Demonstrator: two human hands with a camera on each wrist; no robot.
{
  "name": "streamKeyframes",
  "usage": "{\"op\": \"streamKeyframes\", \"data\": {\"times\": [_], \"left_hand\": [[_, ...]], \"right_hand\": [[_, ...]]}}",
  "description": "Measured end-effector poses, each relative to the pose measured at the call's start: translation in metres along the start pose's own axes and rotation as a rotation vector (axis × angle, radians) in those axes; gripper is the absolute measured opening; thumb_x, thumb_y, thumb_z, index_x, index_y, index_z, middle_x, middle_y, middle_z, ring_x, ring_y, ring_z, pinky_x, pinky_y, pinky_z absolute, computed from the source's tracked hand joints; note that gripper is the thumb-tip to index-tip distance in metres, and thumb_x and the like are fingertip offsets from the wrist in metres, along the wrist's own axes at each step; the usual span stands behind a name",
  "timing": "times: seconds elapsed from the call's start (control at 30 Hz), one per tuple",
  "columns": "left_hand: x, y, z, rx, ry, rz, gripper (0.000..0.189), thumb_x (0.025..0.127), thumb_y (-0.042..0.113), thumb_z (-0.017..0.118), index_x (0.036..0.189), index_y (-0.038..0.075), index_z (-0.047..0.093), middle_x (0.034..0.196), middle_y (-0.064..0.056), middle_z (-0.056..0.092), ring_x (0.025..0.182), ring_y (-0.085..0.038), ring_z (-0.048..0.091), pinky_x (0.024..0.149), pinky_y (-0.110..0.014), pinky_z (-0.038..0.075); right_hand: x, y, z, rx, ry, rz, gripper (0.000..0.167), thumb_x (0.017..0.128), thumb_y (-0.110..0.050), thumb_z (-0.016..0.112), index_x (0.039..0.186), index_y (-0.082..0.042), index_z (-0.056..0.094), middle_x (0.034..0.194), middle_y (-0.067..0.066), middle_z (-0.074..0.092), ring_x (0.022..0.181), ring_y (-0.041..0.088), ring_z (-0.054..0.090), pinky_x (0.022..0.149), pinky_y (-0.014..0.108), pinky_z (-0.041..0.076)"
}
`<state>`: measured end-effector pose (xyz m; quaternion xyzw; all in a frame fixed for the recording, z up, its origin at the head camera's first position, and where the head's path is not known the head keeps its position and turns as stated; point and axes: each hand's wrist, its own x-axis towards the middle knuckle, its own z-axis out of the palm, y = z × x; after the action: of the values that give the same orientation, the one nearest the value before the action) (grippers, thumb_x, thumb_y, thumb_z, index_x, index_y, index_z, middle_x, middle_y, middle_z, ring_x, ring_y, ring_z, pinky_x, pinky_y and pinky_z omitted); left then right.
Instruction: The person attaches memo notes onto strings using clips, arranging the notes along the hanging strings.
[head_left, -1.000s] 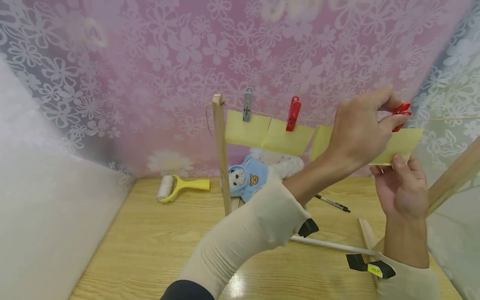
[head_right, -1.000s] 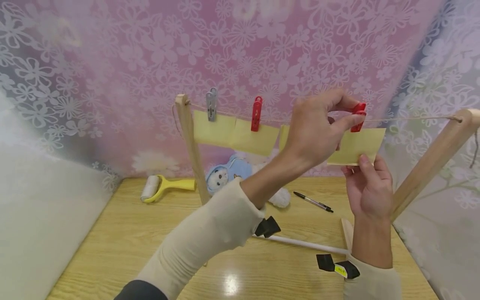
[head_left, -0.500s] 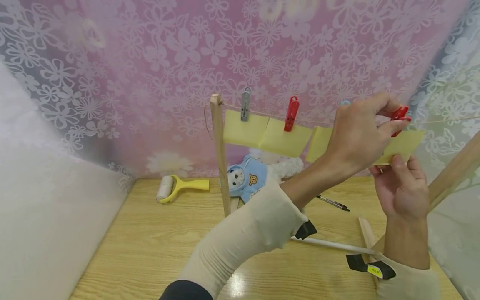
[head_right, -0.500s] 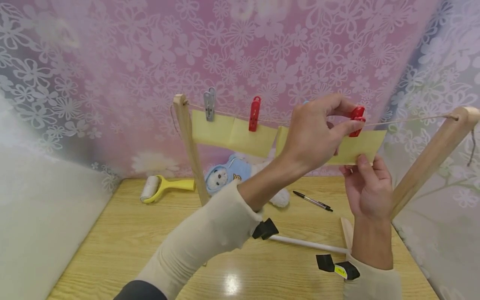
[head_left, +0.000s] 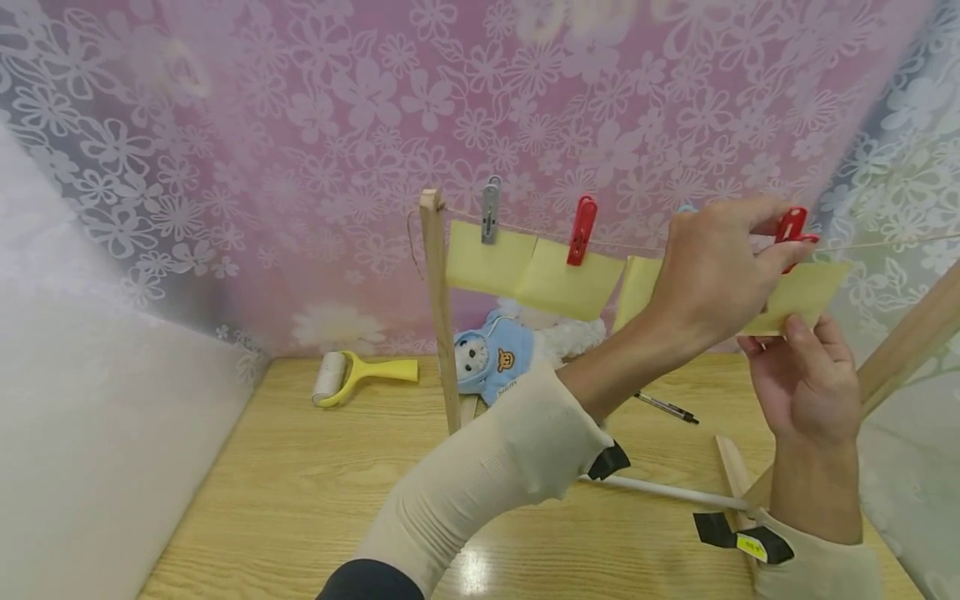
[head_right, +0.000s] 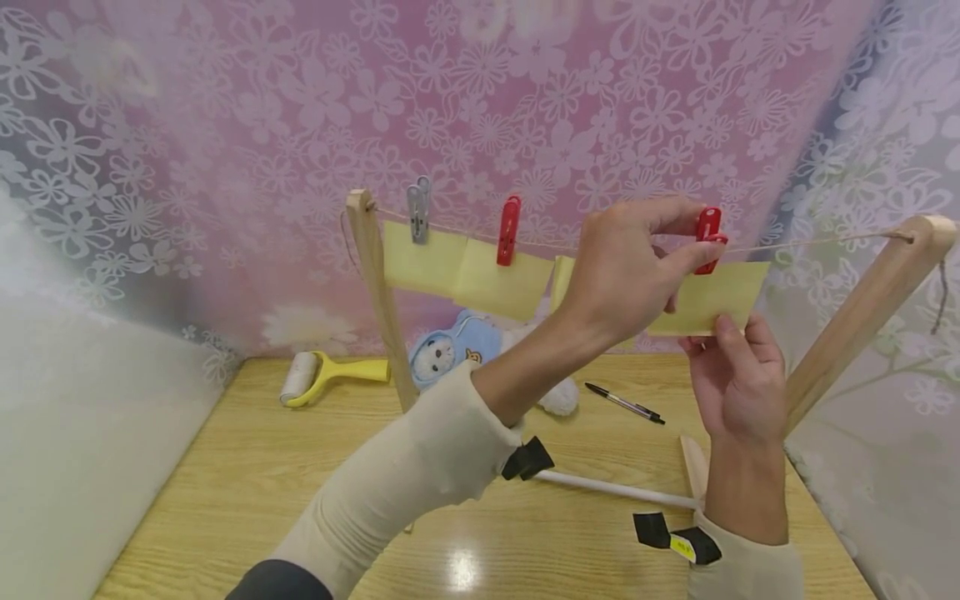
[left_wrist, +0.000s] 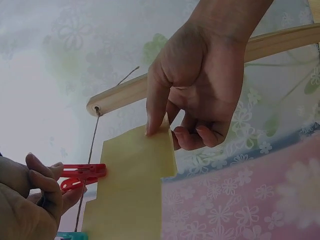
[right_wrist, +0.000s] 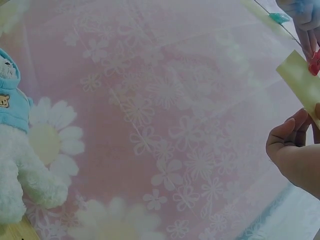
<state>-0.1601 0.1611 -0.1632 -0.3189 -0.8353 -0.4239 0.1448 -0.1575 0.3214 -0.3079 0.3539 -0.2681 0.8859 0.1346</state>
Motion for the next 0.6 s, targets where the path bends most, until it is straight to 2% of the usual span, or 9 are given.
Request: {"op": "streamKeyframes", "data": {"times": [0.1, 0.17, 0.23, 0.3, 0.4, 0.5, 0.6], "left_hand": [[0.0005, 0.0003, 0.0021, -0.010, -0.009, -0.024, 0.025, 0.088, 0.029, 0.068, 0.112, 0.027, 0.068, 0.103, 0.018, 0.071, 0.059, 0.013, 0.056, 0.058, -0.002, 0.037], [0.0008, 0.0001, 0.0039, -0.009, -0.012, -0.024, 0.028, 0.088, 0.029, 0.067, 0.116, 0.026, 0.066, 0.106, 0.017, 0.070, 0.065, 0.012, 0.061, 0.055, -0.002, 0.039], [0.0014, -0.0006, 0.0052, 0.025, -0.008, -0.004, 0.027, 0.089, 0.029, 0.066, 0.116, 0.026, 0.066, 0.106, 0.017, 0.070, 0.074, 0.011, 0.062, 0.060, -0.002, 0.038], [0.0017, -0.0013, 0.0058, 0.078, -0.001, 0.024, 0.023, 0.090, 0.030, 0.065, 0.113, 0.025, 0.066, 0.101, 0.017, 0.071, 0.078, 0.010, 0.061, 0.067, -0.002, 0.036], [0.0020, -0.0011, 0.0059, 0.159, 0.010, 0.050, 0.017, 0.091, 0.032, 0.064, 0.106, 0.026, 0.065, 0.090, 0.019, 0.069, 0.067, 0.009, 0.054, 0.074, -0.005, 0.031], [0.0020, -0.0003, 0.0059, 0.199, 0.013, 0.053, 0.011, 0.090, 0.033, 0.064, 0.098, 0.025, 0.063, 0.077, 0.019, 0.063, 0.062, 0.007, 0.049, 0.070, -0.007, 0.031], [0.0011, 0.0012, 0.0063, 0.197, 0.003, 0.060, 0.014, 0.090, 0.033, 0.064, 0.098, 0.022, 0.059, 0.075, 0.017, 0.058, 0.063, 0.007, 0.049, 0.061, -0.005, 0.033]], "right_hand": [[-0.0010, 0.0002, -0.0014, 0.009, 0.003, 0.001, 0.034, 0.098, 0.007, 0.022, 0.124, 0.016, 0.042, 0.112, 0.026, 0.053, 0.098, 0.035, 0.052, 0.084, 0.040, 0.045], [-0.0016, 0.0001, -0.0022, 0.010, 0.013, 0.001, 0.036, 0.097, 0.006, 0.020, 0.123, 0.016, 0.042, 0.110, 0.026, 0.053, 0.096, 0.035, 0.052, 0.083, 0.039, 0.044], [-0.0023, 0.0002, -0.0030, 0.006, 0.022, 0.000, 0.038, 0.097, 0.005, 0.016, 0.123, 0.014, 0.042, 0.109, 0.025, 0.053, 0.093, 0.034, 0.051, 0.081, 0.038, 0.043], [-0.0028, 0.0004, -0.0038, 0.001, 0.027, 0.002, 0.040, 0.097, 0.004, 0.014, 0.122, 0.014, 0.043, 0.108, 0.024, 0.052, 0.091, 0.033, 0.051, 0.079, 0.038, 0.042], [-0.0038, 0.0005, -0.0051, 0.007, 0.033, 0.008, 0.042, 0.096, 0.003, 0.011, 0.118, 0.014, 0.045, 0.105, 0.024, 0.053, 0.088, 0.033, 0.052, 0.079, 0.038, 0.042], [-0.0041, 0.0002, -0.0070, 0.022, 0.033, 0.016, 0.042, 0.096, 0.003, 0.011, 0.114, 0.014, 0.047, 0.103, 0.025, 0.055, 0.088, 0.035, 0.054, 0.080, 0.039, 0.043], [-0.0036, -0.0013, -0.0089, 0.019, 0.025, 0.026, 0.038, 0.097, 0.003, 0.014, 0.113, 0.013, 0.048, 0.104, 0.023, 0.056, 0.090, 0.033, 0.054, 0.080, 0.038, 0.043]]}}
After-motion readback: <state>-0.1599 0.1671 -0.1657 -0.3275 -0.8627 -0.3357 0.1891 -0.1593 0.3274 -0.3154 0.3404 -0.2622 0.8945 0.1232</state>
